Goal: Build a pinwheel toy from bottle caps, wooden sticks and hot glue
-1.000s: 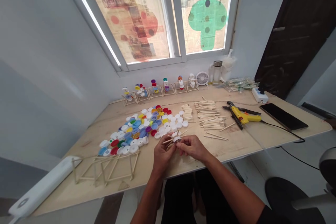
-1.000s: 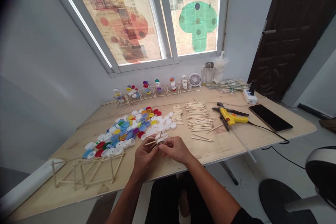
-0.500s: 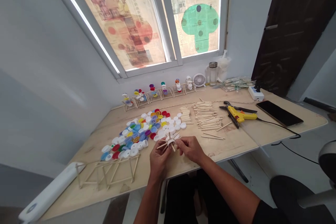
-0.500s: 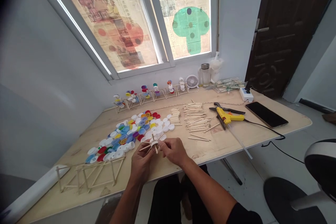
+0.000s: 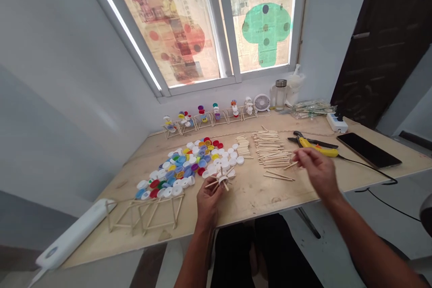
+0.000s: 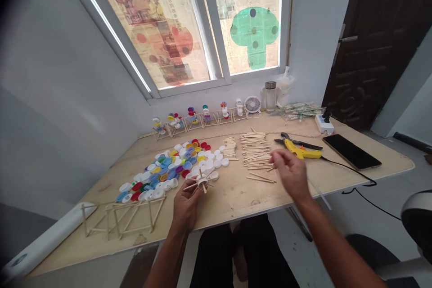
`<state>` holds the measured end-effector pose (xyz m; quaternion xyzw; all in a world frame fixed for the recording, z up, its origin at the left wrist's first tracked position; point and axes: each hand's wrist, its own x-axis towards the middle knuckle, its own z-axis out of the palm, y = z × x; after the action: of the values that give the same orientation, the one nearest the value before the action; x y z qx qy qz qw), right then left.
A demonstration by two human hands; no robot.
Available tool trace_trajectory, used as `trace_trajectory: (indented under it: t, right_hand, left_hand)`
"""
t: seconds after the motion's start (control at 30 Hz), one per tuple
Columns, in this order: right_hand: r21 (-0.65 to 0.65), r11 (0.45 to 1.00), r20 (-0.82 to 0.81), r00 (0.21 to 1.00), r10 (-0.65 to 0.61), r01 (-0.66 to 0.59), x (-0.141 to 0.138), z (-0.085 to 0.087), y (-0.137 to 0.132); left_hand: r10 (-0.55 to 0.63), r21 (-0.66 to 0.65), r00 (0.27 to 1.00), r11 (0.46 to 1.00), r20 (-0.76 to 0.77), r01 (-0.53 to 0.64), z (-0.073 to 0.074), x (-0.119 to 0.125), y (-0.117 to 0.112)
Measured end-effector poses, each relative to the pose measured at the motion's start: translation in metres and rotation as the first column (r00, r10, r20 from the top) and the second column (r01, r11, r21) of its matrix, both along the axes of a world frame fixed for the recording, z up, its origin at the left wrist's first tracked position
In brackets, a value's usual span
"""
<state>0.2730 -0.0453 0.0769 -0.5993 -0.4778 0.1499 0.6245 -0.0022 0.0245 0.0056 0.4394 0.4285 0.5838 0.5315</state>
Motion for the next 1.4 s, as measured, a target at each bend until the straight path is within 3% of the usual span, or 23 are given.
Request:
trace_trajectory:
  t: [0.1, 0.2, 0.33, 0.43, 0.53, 0.67, 0.87, 1.0, 1.1, 1.23, 1.3, 1.4]
  right_hand:
    - [-0.093, 0.975, 0.188, 0.965, -0.181, 0.201, 0.059, -0.008, 0.001]
    - [-0.196, 0.891, 0.521, 0.814, -0.258, 0.409, 0.108, -0.025, 0.005]
    - [-0.192, 0.875, 0.827, 0.554, -0.099, 0.444, 0.141, -0.045, 0.011]
    - [-0.200, 0.865, 0.920, 0.392, 0.004, 0.460, 0.146, -0.052, 0.016]
    - [-0.214, 0.862, 0.949, 0.306, 0.073, 0.460, 0.148, -0.054, 0.022]
    - [-0.258, 0.885, 0.952, 0.258, 0.164, 0.388, 0.158, -0.057, 0.032]
    - [-0.272, 0.918, 0.941, 0.280, 0.191, 0.289, 0.175, -0.060, 0.047]
    - [-0.213, 0.935, 0.927, 0.361, 0.101, 0.283, 0.182, -0.062, 0.050]
    - [-0.198, 0.934, 0.862, 0.507, 0.021, 0.297, 0.178, -0.058, 0.045]
    - [-0.253, 0.912, 0.572, 0.811, -0.127, 0.322, 0.144, -0.038, 0.033]
    - [-0.324, 0.922, 0.325, 0.940, -0.100, 0.210, 0.113, -0.024, 0.030]
    - [-0.330, 0.943, 0.048, 0.999, -0.019, 0.034, 0.060, -0.009, 0.029]
  left_hand:
    - [0.001, 0.009, 1.000, 1.000, 0.002, -0.001, 0.000, 0.000, 0.000]
    - [-0.009, 0.010, 1.000, 1.000, 0.016, 0.008, -0.001, 0.000, 0.000]
    - [0.005, 0.002, 1.000, 1.000, 0.026, -0.005, 0.000, 0.000, -0.001]
    - [0.010, -0.003, 1.000, 1.000, 0.027, -0.010, 0.001, 0.000, -0.002]
    - [0.004, -0.004, 0.999, 1.000, 0.038, -0.004, 0.000, 0.000, -0.002]
    - [-0.003, 0.002, 0.999, 1.000, 0.046, 0.003, -0.001, 0.000, -0.001]
    - [0.002, 0.006, 0.997, 1.000, 0.080, -0.002, -0.001, 0.002, -0.002]
    - [-0.006, 0.004, 0.993, 1.000, 0.119, 0.005, -0.001, 0.002, -0.002]
    - [-0.010, -0.004, 0.990, 1.000, 0.137, 0.011, -0.001, 0.002, -0.001]
    - [-0.010, 0.000, 0.985, 1.000, 0.174, 0.010, 0.000, 0.002, -0.001]
    - [-0.007, 0.004, 0.981, 1.000, 0.191, 0.007, 0.001, 0.003, -0.001]
    - [-0.007, 0.005, 0.980, 1.000, 0.199, 0.006, 0.001, 0.003, -0.001]
